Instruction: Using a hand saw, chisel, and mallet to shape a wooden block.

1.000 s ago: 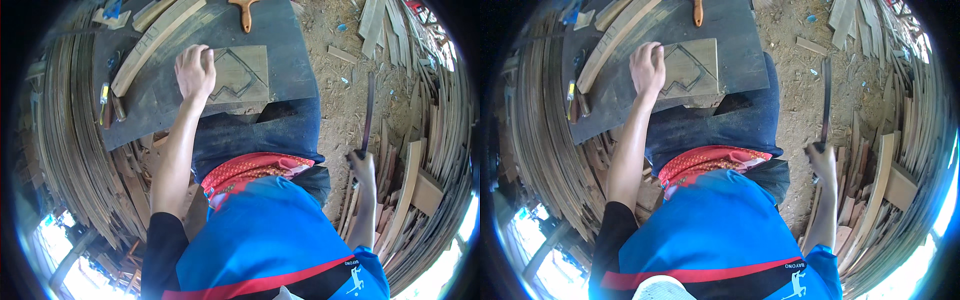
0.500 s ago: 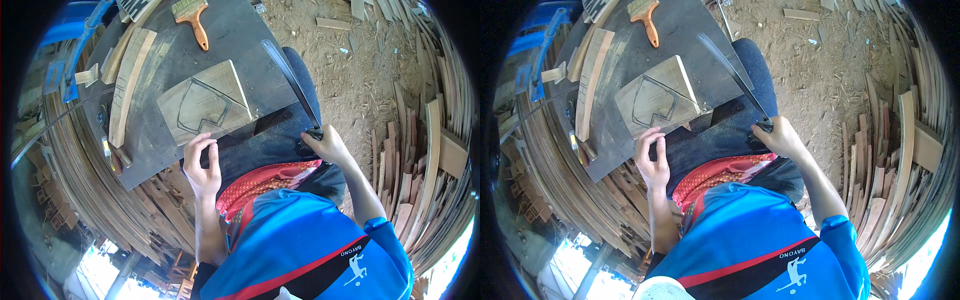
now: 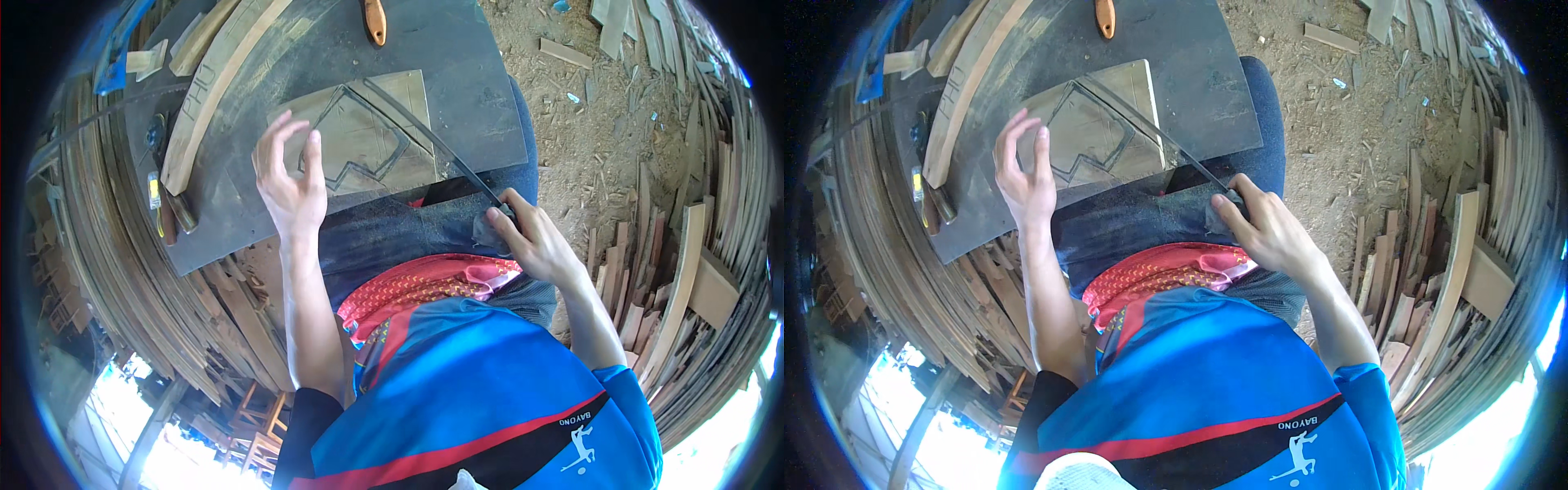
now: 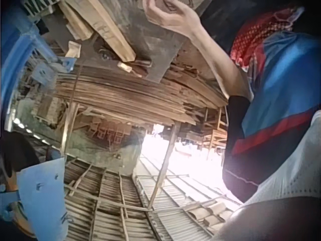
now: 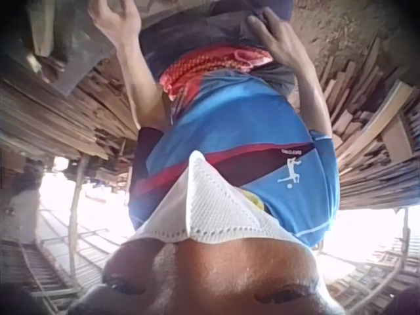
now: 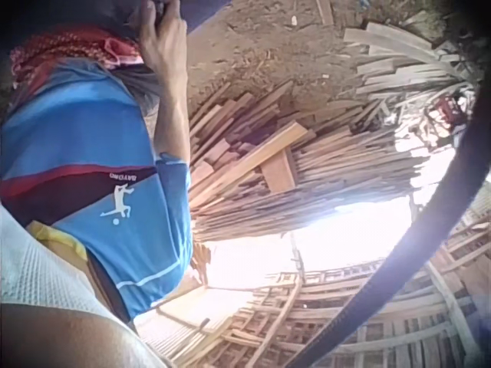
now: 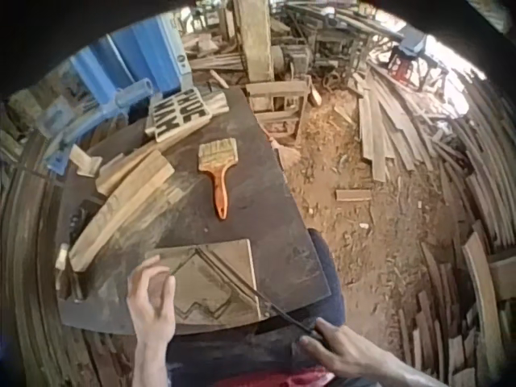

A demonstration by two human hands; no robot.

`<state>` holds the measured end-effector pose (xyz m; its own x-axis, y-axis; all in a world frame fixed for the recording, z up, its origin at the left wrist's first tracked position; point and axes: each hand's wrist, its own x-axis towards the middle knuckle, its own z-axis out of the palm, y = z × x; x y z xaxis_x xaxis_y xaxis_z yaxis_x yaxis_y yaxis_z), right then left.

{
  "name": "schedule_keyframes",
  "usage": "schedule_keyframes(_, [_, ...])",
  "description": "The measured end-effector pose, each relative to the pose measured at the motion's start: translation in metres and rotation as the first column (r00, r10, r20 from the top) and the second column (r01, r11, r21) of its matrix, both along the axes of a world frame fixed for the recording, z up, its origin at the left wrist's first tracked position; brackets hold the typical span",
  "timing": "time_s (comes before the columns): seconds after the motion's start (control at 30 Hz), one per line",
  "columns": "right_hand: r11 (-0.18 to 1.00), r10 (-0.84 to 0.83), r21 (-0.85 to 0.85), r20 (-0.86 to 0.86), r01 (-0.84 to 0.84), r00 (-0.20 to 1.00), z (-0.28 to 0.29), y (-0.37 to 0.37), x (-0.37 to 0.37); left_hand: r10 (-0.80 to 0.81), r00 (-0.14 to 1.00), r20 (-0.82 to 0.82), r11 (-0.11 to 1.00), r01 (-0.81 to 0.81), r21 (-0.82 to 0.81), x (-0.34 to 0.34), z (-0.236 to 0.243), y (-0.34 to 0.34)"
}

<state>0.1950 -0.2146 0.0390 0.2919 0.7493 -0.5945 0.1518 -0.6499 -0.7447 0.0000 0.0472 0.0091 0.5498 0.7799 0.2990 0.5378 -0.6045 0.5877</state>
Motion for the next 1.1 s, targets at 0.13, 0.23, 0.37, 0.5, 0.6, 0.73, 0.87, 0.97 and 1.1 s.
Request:
schedule_keyframes(0.13, [0.999,0.035,-0.03,0.09,-0.033,0.995,-0.005,0.002,-0.009,0.019,1.0,-0.01,1.0,-0.019,0.025,0.005,-0.014,0.004])
schedule_keyframes(0.23, [0.997,0.066,-0.041,0.116,-0.062,0.991,-0.003,0.012,-0.012,0.013,1.0,-0.011,0.99,-0.011,0.139,0.01,-0.028,0.004])
schedule_keyframes(0.37, [0.996,0.089,-0.04,0.153,-0.084,0.984,-0.009,0.022,-0.012,0.049,0.989,-0.14,0.963,-0.01,0.268,0.014,-0.035,0.0])
schedule_keyframes(0.5, [0.993,0.117,-0.034,0.241,-0.112,0.963,-0.019,0.011,-0.013,0.075,0.989,-0.128,0.965,-0.04,0.258,0.016,-0.036,-0.001])
schedule_keyframes(0.6, [0.99,0.138,-0.052,0.254,-0.129,0.957,-0.017,0.001,-0.018,0.05,0.991,-0.125,0.977,-0.023,0.21,0.016,-0.037,0.001])
schedule_keyframes(0.73, [0.984,0.17,-0.103,0.287,-0.146,0.943,-0.02,0.017,-0.016,0.07,0.952,-0.298,0.952,0.025,0.304,0.017,-0.042,0.002])
schedule_keyframes(0.87, [0.991,0.13,-0.036,0.349,-0.125,0.928,-0.027,0.046,-0.021,0.081,0.948,-0.309,0.952,0.017,0.304,0.018,-0.048,0.002])
schedule_keyframes(0.97, [0.992,0.122,-0.034,0.373,-0.118,0.92,-0.03,0.038,-0.027,0.1,0.946,-0.308,0.954,-0.002,0.301,0.018,-0.046,0.004])
schedule_keyframes(1.1, [0.986,0.166,-0.065,0.362,-0.153,0.917,-0.027,0.003,-0.036,0.063,0.95,-0.307,0.964,0.022,0.266,0.017,-0.047,0.006])
